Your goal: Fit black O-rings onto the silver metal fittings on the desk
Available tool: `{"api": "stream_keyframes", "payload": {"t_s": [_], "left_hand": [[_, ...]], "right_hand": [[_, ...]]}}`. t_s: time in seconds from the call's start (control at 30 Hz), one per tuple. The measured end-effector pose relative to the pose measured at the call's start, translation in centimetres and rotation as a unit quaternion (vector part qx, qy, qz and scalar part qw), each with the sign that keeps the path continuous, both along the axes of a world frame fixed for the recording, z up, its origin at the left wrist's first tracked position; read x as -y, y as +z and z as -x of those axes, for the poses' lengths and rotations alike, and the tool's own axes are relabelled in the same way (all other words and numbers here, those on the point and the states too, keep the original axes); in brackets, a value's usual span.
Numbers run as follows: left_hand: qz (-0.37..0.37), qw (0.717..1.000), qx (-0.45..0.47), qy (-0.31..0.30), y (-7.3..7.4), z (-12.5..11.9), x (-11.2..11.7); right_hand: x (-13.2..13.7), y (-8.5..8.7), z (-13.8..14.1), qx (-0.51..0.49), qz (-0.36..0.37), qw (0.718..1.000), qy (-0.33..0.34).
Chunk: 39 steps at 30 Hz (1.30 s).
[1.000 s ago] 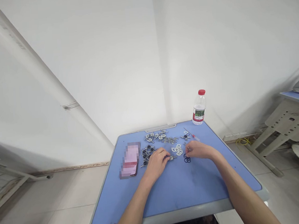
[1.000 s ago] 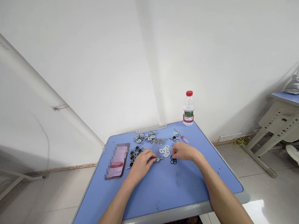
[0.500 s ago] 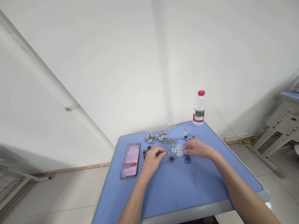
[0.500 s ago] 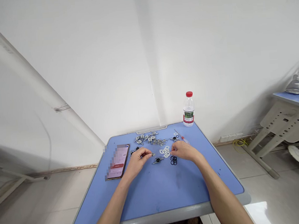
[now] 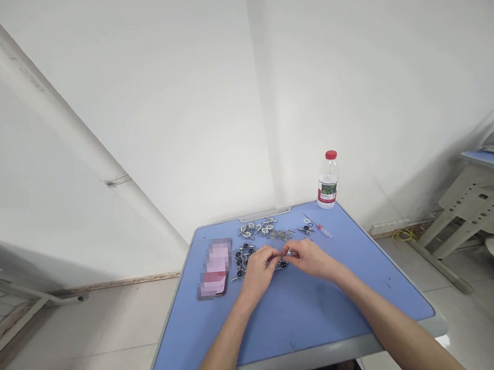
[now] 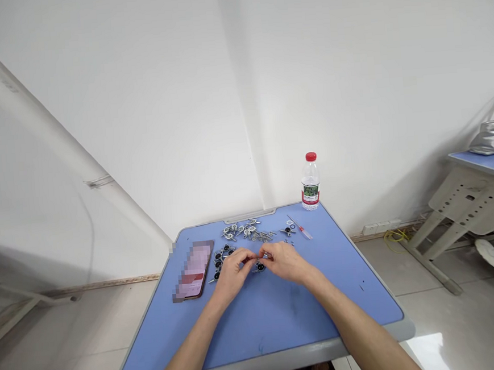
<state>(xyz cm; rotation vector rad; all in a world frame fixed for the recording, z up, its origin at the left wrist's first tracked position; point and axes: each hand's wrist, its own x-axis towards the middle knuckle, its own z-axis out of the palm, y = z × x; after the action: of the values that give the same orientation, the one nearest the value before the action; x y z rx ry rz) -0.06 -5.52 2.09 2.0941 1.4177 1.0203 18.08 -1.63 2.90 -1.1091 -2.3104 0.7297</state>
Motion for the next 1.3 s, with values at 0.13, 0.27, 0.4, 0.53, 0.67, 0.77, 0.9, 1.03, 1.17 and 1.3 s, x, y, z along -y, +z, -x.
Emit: {"api": "stream_keyframes", "payload": {"t_s": [0.13, 0.27, 0.4, 0.53, 0.67, 0.77, 0.9, 1.03, 1.17, 1.3], "left_hand": [[-0.047, 0.996, -0.045, 0.063, -0.5, 0.2, -1.1], [-0.061, 0.982, -0.121, 0.133, -1.2, 0.1, -2.7], [-0.060, 0.966, -0.209, 0.141, -1.9, -0.1, -3.3], [-0.074, 0.959, -0.242, 0.131, -2.2, 0.0, -3.3], [-0.069, 0.957, -0.253, 0.125, -2.2, 0.1, -3.4], [-0.055, 0.962, -0.238, 0.125, -2.4, 0.1, -3.5], [-0.036, 0.977, -0.178, 0.107, -2.6, 0.2, -3.8], [-0.050, 0.996, -0.054, 0.057, -2.7, 0.5, -4.2], [-0.054, 0.996, -0.019, 0.069, -2.7, 0.9, -4.3], [-0.027, 0.997, -0.073, 0.023, -2.8, 0.8, -4.1]], "right_hand": [[-0.5, -0.1, -0.3, -0.004, -0.023, 0.999, -0.043], [-1.2, 0.1, -1.1, -0.006, -0.034, 0.994, -0.100], [-1.3, 0.0, -1.1, 0.010, -0.044, 0.994, -0.103], [-1.1, -0.3, -0.8, 0.034, -0.049, 0.994, -0.091], [-1.2, -0.4, -0.7, 0.032, -0.059, 0.993, -0.093], [-1.2, -0.4, -0.8, 0.033, -0.060, 0.993, -0.095], [-1.2, -0.4, -0.7, 0.034, -0.061, 0.994, -0.085], [-1.1, -0.5, -0.6, 0.040, -0.055, 0.994, -0.081], [-1.0, -0.4, -0.6, 0.046, -0.047, 0.995, -0.074], [-1.0, -0.3, -0.6, 0.059, -0.040, 0.995, -0.075]]}}
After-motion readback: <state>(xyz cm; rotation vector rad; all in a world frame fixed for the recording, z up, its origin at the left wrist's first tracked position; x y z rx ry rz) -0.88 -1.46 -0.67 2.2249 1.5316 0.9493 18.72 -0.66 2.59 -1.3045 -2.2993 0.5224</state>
